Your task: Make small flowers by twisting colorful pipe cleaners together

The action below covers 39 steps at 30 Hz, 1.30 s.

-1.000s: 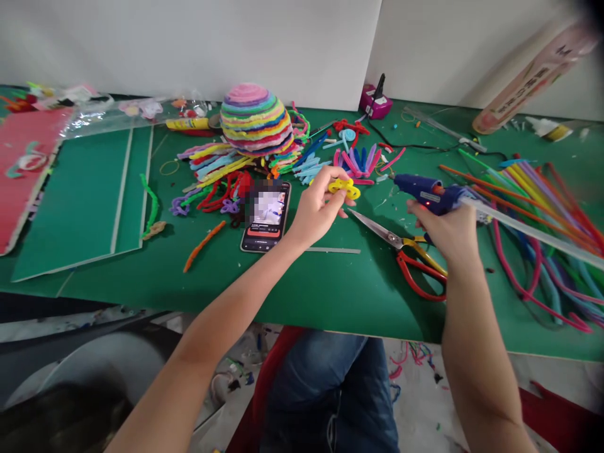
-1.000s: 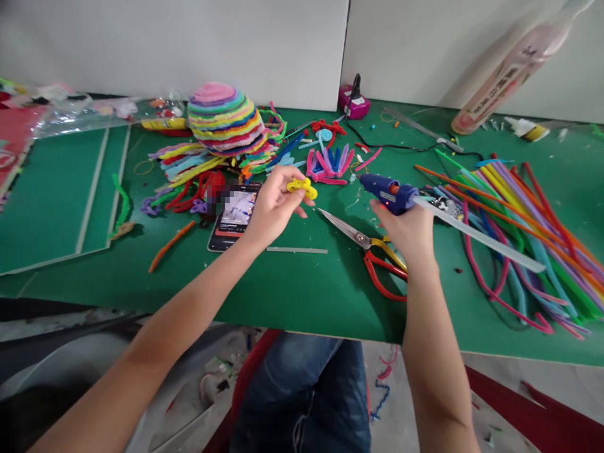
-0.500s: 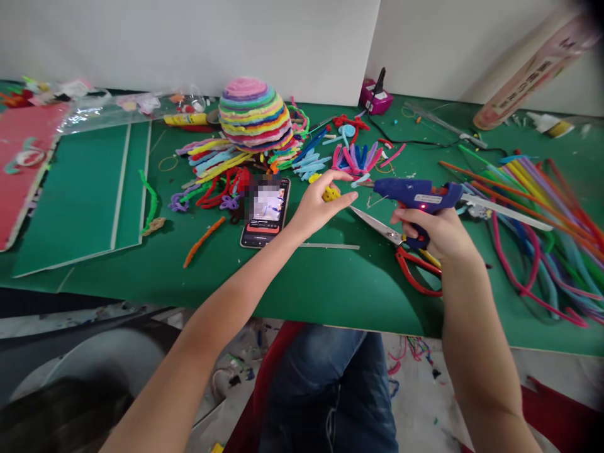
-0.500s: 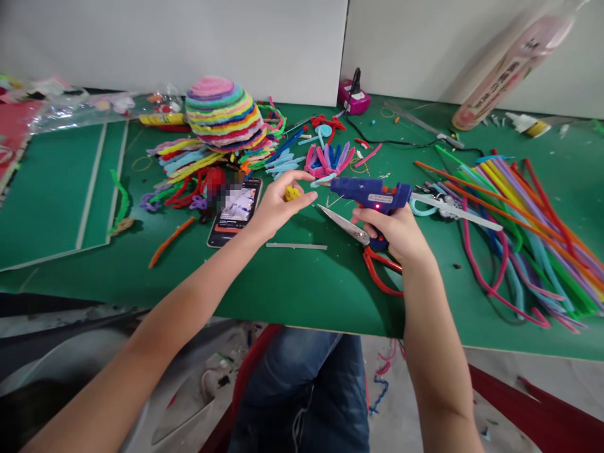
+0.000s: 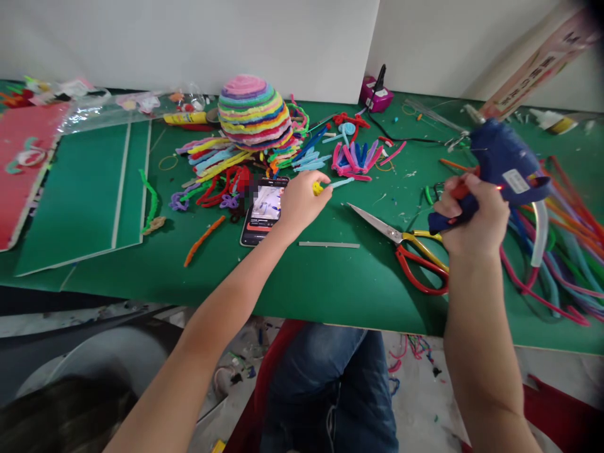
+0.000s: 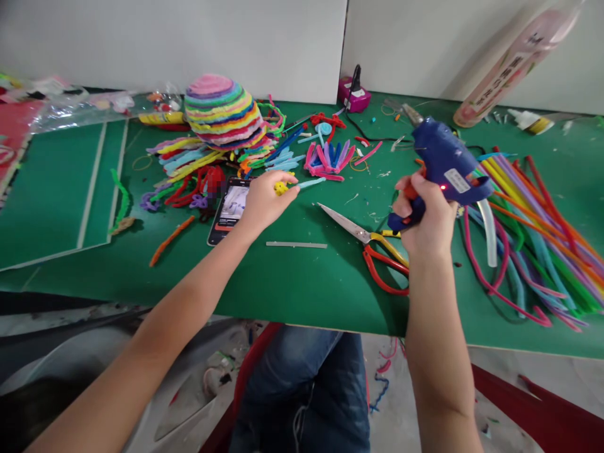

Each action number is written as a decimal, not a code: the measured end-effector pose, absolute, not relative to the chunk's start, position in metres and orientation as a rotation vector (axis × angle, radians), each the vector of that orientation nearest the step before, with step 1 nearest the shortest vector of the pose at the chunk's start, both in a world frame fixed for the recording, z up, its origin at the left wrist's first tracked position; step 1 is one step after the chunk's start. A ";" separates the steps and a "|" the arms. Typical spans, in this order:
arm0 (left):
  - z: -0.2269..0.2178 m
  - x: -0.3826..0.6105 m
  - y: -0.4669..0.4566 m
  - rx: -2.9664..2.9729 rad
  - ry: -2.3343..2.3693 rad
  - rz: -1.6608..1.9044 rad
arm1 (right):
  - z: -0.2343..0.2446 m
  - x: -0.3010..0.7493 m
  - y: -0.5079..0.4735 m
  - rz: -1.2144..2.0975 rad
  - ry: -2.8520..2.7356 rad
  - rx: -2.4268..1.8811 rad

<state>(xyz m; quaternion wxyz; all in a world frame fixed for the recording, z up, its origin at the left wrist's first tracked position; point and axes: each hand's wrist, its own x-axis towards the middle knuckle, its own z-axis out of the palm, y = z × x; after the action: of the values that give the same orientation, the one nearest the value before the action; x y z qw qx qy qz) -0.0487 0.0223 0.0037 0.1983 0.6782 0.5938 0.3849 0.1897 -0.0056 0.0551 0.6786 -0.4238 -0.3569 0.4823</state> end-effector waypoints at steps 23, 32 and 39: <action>0.024 -0.035 0.012 1.271 1.233 0.959 | 0.034 0.179 -0.008 0.921 -1.147 -1.181; 0.024 -0.037 0.016 1.184 1.229 1.027 | 0.031 0.181 -0.009 0.868 -1.209 -1.267; 0.019 -0.037 0.017 1.268 1.295 1.038 | 0.028 0.182 -0.009 0.854 -1.229 -1.319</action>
<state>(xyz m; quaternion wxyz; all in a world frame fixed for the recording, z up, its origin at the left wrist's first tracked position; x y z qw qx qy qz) -0.0373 0.0169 0.0195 0.5026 0.5248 0.5360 0.4297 0.1821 -0.0085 0.0276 0.5423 -0.5556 -0.5176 0.3597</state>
